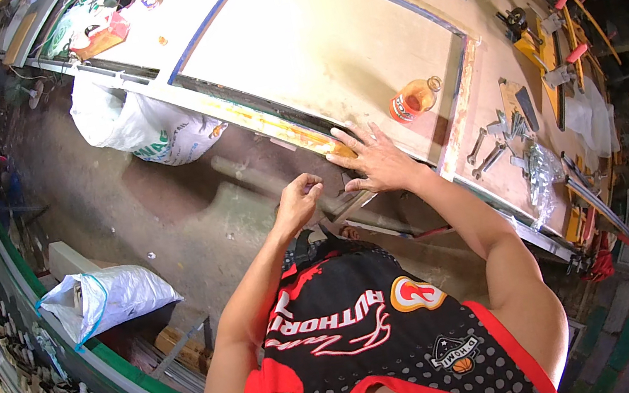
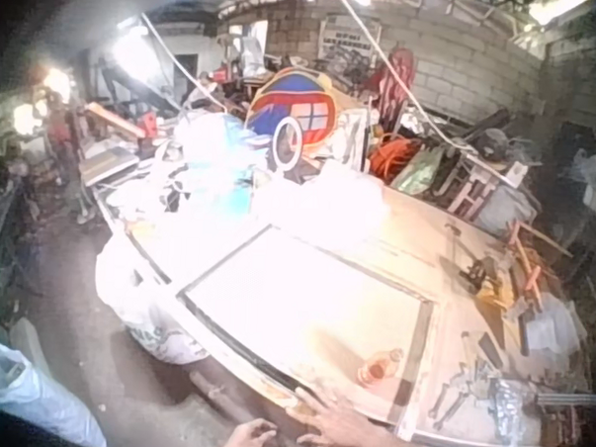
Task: The person applies a reddish liquid from a bottle along the edges of a rectangular wooden frame on a workbench, then spreads it with their fingers. They repeat this process on multiple sides of the frame.
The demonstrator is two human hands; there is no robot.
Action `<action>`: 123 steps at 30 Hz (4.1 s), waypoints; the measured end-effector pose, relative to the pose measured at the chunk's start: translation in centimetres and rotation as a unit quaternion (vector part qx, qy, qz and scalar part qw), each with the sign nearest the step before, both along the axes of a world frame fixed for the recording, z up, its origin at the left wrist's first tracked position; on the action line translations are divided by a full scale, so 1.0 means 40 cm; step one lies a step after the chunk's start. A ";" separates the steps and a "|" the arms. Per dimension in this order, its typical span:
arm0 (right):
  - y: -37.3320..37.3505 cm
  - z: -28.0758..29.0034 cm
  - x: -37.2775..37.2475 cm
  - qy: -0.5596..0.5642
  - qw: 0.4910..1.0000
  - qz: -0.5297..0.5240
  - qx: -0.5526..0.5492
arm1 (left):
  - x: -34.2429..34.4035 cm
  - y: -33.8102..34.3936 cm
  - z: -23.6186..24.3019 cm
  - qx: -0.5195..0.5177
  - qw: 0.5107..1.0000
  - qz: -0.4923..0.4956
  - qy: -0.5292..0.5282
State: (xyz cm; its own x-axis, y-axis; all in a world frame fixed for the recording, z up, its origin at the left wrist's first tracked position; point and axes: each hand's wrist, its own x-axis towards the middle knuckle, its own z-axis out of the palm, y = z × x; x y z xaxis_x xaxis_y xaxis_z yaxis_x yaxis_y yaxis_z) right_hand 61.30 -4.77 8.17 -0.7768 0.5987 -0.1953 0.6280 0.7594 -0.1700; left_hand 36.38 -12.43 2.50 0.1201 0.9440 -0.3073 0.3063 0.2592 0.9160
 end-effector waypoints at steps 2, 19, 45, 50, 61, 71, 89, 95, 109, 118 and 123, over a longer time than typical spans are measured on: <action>0.007 0.003 -0.004 0.000 0.997 -0.062 0.034 | -0.005 0.001 0.005 0.002 1.000 -0.006 0.002; 0.032 -0.004 -0.057 0.017 0.996 -0.082 0.042 | -0.045 0.027 0.001 -0.030 0.999 -0.004 -0.016; 0.063 -0.003 -0.128 0.011 0.999 -0.046 0.008 | -0.106 0.049 0.003 -0.024 1.000 -0.008 -0.012; 0.071 -0.012 -0.133 0.014 0.998 -0.063 0.002 | -0.117 0.055 0.011 -0.046 0.999 -0.008 -0.014; 0.090 0.008 -0.174 0.021 0.995 -0.098 0.008 | -0.149 0.075 0.021 -0.058 0.998 -0.012 -0.015; 0.102 -0.006 -0.199 0.002 0.998 -0.058 0.018 | -0.180 0.095 0.010 -0.038 0.999 -0.014 -0.005; 0.131 -0.002 -0.254 0.006 0.999 -0.054 -0.004 | -0.212 0.115 0.010 -0.048 0.998 -0.021 -0.031; 0.139 0.002 -0.278 0.010 0.998 -0.030 -0.055 | -0.228 0.120 0.015 -0.073 0.997 -0.015 -0.028; 0.159 -0.019 -0.311 -0.005 0.997 -0.071 0.008 | -0.267 0.130 0.001 -0.051 0.998 -0.018 -0.036; 0.170 -0.010 -0.338 -0.014 0.999 -0.049 -0.002 | -0.292 0.143 0.004 -0.053 0.997 -0.018 -0.049; 0.181 -0.015 -0.353 0.008 0.996 -0.083 0.006 | -0.314 0.145 -0.005 -0.055 0.997 -0.019 -0.043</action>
State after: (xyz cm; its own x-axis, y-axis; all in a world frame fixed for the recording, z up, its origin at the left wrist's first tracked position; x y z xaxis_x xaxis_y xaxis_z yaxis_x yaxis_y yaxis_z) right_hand 47.19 2.45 7.58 -0.6697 0.7214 -0.1763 0.7426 0.6472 -0.1725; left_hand 23.82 -6.64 2.32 0.1857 0.8998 -0.3948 0.2387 0.3485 0.9064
